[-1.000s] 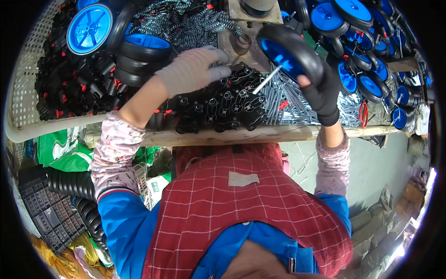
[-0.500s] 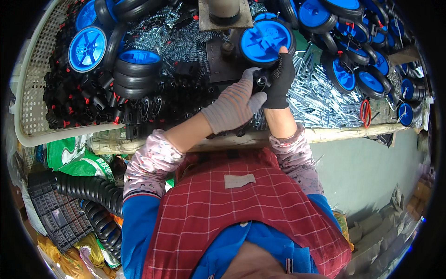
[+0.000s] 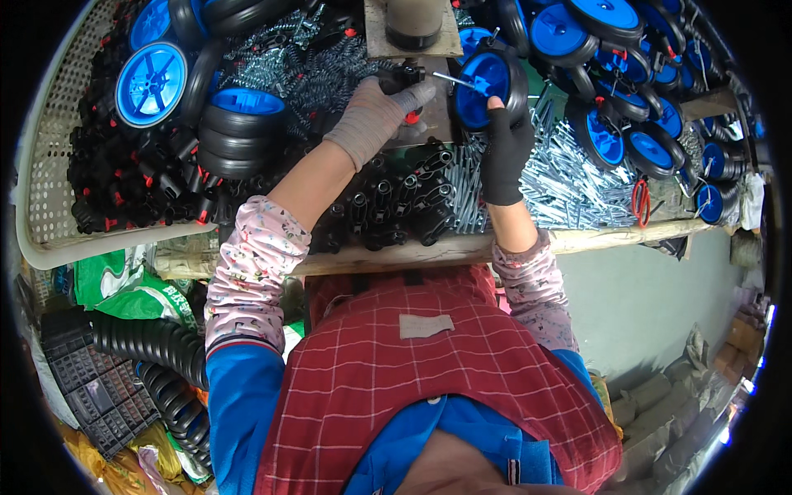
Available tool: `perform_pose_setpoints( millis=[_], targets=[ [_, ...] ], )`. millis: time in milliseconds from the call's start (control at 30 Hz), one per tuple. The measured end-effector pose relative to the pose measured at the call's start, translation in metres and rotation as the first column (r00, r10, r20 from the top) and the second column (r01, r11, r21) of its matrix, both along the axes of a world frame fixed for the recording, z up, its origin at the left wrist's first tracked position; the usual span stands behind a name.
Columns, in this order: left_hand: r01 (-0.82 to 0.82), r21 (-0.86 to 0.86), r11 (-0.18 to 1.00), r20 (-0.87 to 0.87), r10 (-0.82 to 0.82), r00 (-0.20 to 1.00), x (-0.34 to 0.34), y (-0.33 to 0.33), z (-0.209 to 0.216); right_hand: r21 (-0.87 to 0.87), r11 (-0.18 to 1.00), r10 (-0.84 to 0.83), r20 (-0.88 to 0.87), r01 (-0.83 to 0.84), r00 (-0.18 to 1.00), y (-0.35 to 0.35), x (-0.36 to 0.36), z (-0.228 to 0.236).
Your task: The person assembles small caster wheels by inserting metal rods into blue wheel hubs and attaching black plastic brackets. They repeatedly pick up wheels, rods, and brackets, align the parts, and press them together on a cluttered workbench.
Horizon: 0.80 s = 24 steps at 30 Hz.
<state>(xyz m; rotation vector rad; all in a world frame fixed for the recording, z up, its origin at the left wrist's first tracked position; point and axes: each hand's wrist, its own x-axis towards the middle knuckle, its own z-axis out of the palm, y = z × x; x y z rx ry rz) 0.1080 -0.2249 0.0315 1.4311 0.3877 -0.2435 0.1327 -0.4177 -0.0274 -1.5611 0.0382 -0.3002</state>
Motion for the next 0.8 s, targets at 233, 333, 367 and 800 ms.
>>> perform_pose_setpoints(
  millis=[233,333,367,800],
  targets=[
    [-0.027,0.050,0.998,-0.006,0.027,1.000,0.005,0.001,-0.004,-0.142,0.980,0.157,0.100,-0.142,0.982,0.035,-0.016,0.021],
    [0.028,0.064,0.998,0.042,-0.030,0.999,-0.014,0.010,-0.003,-0.209,0.953,0.233,0.052,-0.218,0.971,0.045,-0.018,0.033],
    [0.065,-0.030,0.997,0.067,-0.063,0.996,-0.024,0.014,0.000,-0.225,0.944,0.250,0.006,-0.242,0.968,0.047,-0.018,0.034],
    [0.044,0.866,-0.498,-0.287,-0.423,0.859,-0.059,0.133,0.051,-0.426,0.753,0.649,0.363,-0.501,0.668,-0.095,0.153,0.091]
  ],
)
